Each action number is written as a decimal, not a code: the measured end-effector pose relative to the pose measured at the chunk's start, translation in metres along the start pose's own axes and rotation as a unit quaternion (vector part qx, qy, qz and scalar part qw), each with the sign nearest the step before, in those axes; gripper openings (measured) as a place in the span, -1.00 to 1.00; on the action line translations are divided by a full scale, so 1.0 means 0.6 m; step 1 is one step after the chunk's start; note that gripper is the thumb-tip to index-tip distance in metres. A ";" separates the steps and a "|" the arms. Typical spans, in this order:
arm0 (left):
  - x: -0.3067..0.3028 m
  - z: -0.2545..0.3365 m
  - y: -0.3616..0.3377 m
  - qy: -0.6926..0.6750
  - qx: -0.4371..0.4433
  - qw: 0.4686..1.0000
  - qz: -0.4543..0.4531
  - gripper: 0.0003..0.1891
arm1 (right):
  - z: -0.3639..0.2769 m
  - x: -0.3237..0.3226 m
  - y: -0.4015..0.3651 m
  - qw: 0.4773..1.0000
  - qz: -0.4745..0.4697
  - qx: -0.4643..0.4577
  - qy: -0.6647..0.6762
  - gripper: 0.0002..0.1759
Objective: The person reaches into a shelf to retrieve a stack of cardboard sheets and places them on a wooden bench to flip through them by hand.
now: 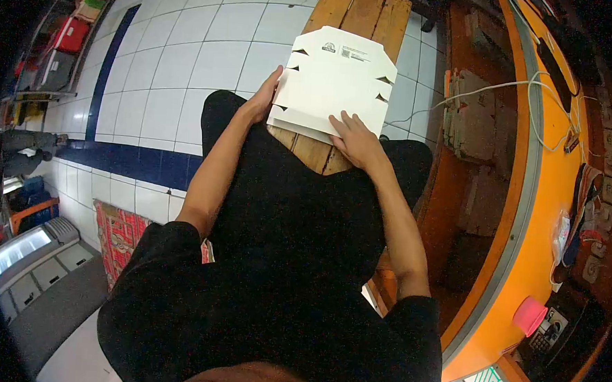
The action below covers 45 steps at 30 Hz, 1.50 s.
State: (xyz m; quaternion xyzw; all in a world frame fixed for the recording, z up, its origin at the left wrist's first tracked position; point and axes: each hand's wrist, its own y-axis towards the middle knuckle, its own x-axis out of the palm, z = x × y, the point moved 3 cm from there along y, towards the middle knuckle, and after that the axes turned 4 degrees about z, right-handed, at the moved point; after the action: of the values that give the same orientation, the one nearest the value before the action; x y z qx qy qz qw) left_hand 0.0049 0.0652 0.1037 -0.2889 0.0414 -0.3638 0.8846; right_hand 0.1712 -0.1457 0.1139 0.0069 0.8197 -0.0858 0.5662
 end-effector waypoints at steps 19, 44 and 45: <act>-0.030 -0.034 0.045 -0.036 -0.020 0.998 -0.039 -0.03 | 0.009 -0.038 0.032 0.994 0.035 -0.042 0.096 -0.58; -0.036 -0.039 0.025 -0.019 -0.007 0.997 0.078 -0.10 | 0.023 -0.054 0.029 0.990 0.083 -0.003 0.117 -0.65; -0.040 -0.045 0.035 -0.017 -0.008 0.997 0.078 -0.10 | 0.032 -0.063 0.033 0.990 0.050 0.019 0.129 -0.65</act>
State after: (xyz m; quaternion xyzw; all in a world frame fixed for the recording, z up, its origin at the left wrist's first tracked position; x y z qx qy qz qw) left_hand -0.0073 0.0800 0.0669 -0.2982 0.0515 -0.2888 0.9083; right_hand 0.2046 -0.1260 0.1400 0.0700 0.8826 -0.0711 0.4594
